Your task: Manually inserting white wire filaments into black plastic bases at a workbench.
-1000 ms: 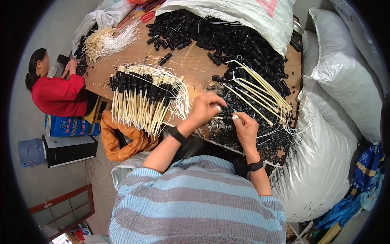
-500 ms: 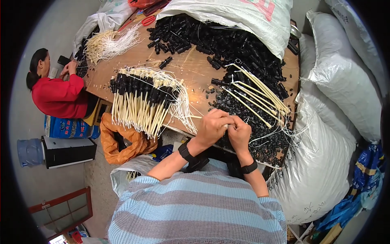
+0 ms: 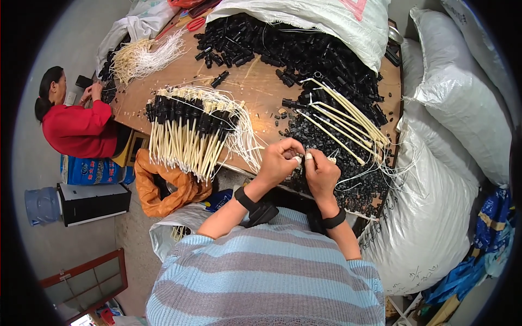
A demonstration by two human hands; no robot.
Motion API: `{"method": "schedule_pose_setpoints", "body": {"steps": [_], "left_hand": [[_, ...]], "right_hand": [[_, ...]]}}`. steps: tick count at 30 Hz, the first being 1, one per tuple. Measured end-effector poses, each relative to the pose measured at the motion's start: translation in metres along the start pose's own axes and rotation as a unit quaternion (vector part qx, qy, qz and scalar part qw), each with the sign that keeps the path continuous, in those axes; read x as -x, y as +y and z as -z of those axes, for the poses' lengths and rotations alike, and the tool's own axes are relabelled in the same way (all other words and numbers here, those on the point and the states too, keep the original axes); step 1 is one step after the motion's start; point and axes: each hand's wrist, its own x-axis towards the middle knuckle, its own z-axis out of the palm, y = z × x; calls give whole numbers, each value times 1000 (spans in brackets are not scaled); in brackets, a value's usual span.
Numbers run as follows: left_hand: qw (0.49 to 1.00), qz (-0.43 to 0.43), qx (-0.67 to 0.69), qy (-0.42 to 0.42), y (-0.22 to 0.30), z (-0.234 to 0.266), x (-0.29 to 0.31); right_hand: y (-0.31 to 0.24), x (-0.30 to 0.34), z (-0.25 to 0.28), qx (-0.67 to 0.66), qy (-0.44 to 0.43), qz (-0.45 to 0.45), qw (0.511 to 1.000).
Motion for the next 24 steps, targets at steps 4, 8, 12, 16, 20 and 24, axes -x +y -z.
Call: {"method": "schedule_pose_setpoints", "body": {"steps": [4, 8, 12, 16, 20, 24], "left_hand": [[990, 47, 130, 27, 5, -1, -2], [995, 79, 60, 25, 11, 1, -3], [999, 42, 8, 16, 5, 3, -5], [994, -64, -67, 65, -4, 2, -6], [993, -30, -91, 75, -1, 5, -5], [981, -48, -158, 106, 4, 7, -5]], "right_hand": [[-3, 1, 4, 80, 8, 97, 992], [-5, 5, 5, 153, -10, 129, 980], [-10, 5, 8, 190, -30, 138, 972], [-10, 6, 7, 123, -26, 125, 984], [-9, 4, 5, 20, 26, 107, 994], [-8, 6, 12, -49, -33, 7, 998]]}}
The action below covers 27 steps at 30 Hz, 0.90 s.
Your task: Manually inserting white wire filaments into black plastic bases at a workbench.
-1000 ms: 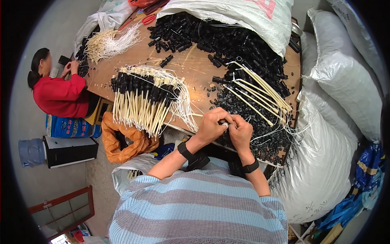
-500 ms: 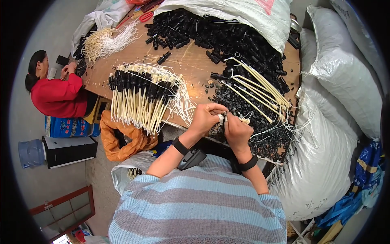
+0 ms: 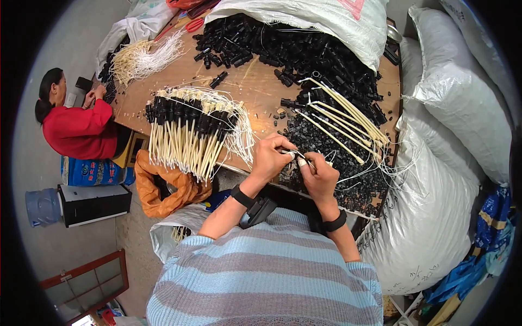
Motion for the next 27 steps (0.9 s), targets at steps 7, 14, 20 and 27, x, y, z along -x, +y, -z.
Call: {"method": "schedule_pose_setpoints", "body": {"steps": [7, 14, 20, 27], "left_hand": [[990, -135, -32, -2, 4, 3, -8], [988, -149, -37, -30, 4, 5, -8], [990, -88, -108, -26, 11, 8, -9], [941, -215, -112, -235, 21, 6, -6]], "right_hand": [[-1, -9, 1, -20, -8, 18, 1000], [0, -9, 3, -127, -43, -58, 989], [4, -7, 10, -299, -62, -130, 943], [8, -16, 37, -681, -104, -269, 673]]}}
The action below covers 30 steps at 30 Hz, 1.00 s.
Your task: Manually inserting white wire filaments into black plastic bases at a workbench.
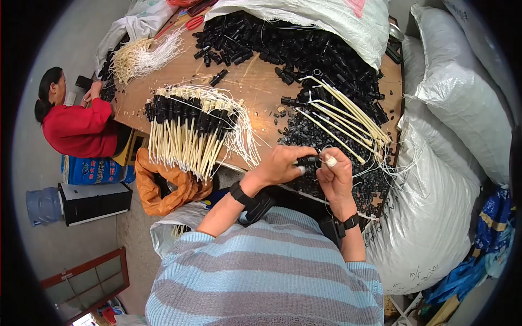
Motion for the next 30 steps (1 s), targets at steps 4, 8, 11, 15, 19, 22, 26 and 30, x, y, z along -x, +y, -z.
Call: {"method": "schedule_pose_setpoints", "body": {"steps": [4, 8, 11, 15, 19, 22, 26, 30], "left_hand": [[996, 84, -12, 25, -4, 5, 1], [989, 59, -117, 71, -7, 4, 11], [989, 14, -122, 85, 4, -1, 12], [977, 74, -187, 74, 7, 10, 23], [975, 121, -114, 149, -3, 35, 36], [972, 117, -132, 157, -6, 37, 41], [967, 155, -157, 126, -4, 39, 41], [965, 161, -135, 155, -2, 36, 41]], "right_hand": [[-6, 0, -1, 600, -41, 191, 776], [-2, 2, -14, 728, -53, 299, 615], [-3, -1, -21, 626, 53, 60, 776], [12, -9, -27, 555, 29, 35, 831], [14, -18, -33, 598, -65, 221, 768], [12, -13, -42, 724, -143, 240, 630], [17, -14, -46, 765, -118, 182, 607], [24, -16, -46, 666, -70, 153, 727]]}}
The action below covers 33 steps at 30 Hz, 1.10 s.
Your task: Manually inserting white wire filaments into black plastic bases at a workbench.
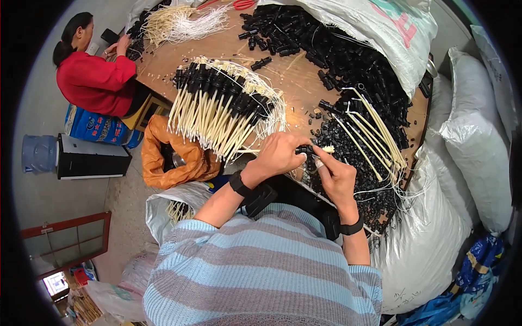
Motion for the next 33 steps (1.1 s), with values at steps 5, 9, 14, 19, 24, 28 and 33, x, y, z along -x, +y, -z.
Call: {"method": "schedule_pose_setpoints", "body": {"steps": [5, 9, 14, 19, 24, 28, 33], "left_hand": [[994, 69, 68, -53, 2, 1, 2], [992, 57, 107, -45, 1, -2, 3], [986, 92, 108, -82, -2, -2, 0], [993, 61, 99, -32, 3, -1, 0], [986, -124, -115, 1, 17, 13, 8], [987, -97, -26, 125, 2, 25, 8], [929, 18, -222, 295, -50, 109, -9]], "right_hand": [[9, 1, -1, 18, -33, 6, 999], [16, 0, 0, -36, -48, 2, 998], [19, -2, 4, 21, -58, 67, 996], [3, -5, 7, -26, -44, 3, 999], [5, -15, -3, -160, -66, -162, 971], [-29, -22, -17, -9, 64, 36, 997], [-26, -38, 3, 36, 167, 62, 983]]}}
